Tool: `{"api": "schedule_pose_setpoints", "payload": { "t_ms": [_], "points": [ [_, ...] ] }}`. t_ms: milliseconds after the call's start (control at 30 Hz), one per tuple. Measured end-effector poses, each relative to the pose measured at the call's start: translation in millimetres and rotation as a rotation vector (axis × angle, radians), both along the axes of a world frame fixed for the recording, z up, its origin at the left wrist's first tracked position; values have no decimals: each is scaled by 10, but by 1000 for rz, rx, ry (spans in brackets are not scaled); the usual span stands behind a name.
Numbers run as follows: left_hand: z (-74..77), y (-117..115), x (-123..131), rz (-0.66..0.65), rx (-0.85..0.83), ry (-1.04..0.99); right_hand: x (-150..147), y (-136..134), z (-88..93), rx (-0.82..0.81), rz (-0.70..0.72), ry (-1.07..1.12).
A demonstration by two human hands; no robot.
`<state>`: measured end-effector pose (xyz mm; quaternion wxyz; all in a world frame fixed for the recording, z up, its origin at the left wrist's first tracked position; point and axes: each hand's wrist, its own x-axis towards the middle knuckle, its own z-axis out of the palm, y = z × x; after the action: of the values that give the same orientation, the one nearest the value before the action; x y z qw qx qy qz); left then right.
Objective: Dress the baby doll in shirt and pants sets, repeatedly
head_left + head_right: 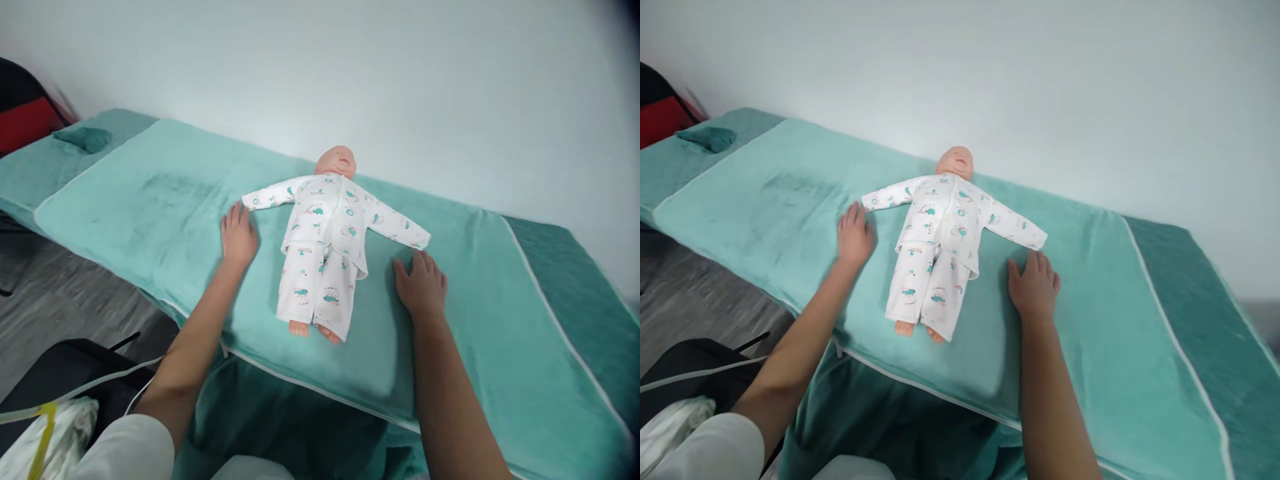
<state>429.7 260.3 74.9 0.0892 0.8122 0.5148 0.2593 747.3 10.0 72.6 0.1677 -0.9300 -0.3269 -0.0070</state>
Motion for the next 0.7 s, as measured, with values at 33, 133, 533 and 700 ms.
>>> {"api": "schedule_pose_setpoints", "payload": {
  "t_ms": [33,133,533,700],
  "points": [
    [-47,-170,-167,-26,24,-42,-88,-69,-2,4,21,2],
    [-328,-779,-907,17,145,-158,-363,-264,-5,23,81,15],
    [-996,-2647,-4074,1142,-341,387,-760,-452,9,19,52,35],
    [-873,-2575,-4462,1005,-553,518,-762,-423,46,40,34,10]
  ]
}}
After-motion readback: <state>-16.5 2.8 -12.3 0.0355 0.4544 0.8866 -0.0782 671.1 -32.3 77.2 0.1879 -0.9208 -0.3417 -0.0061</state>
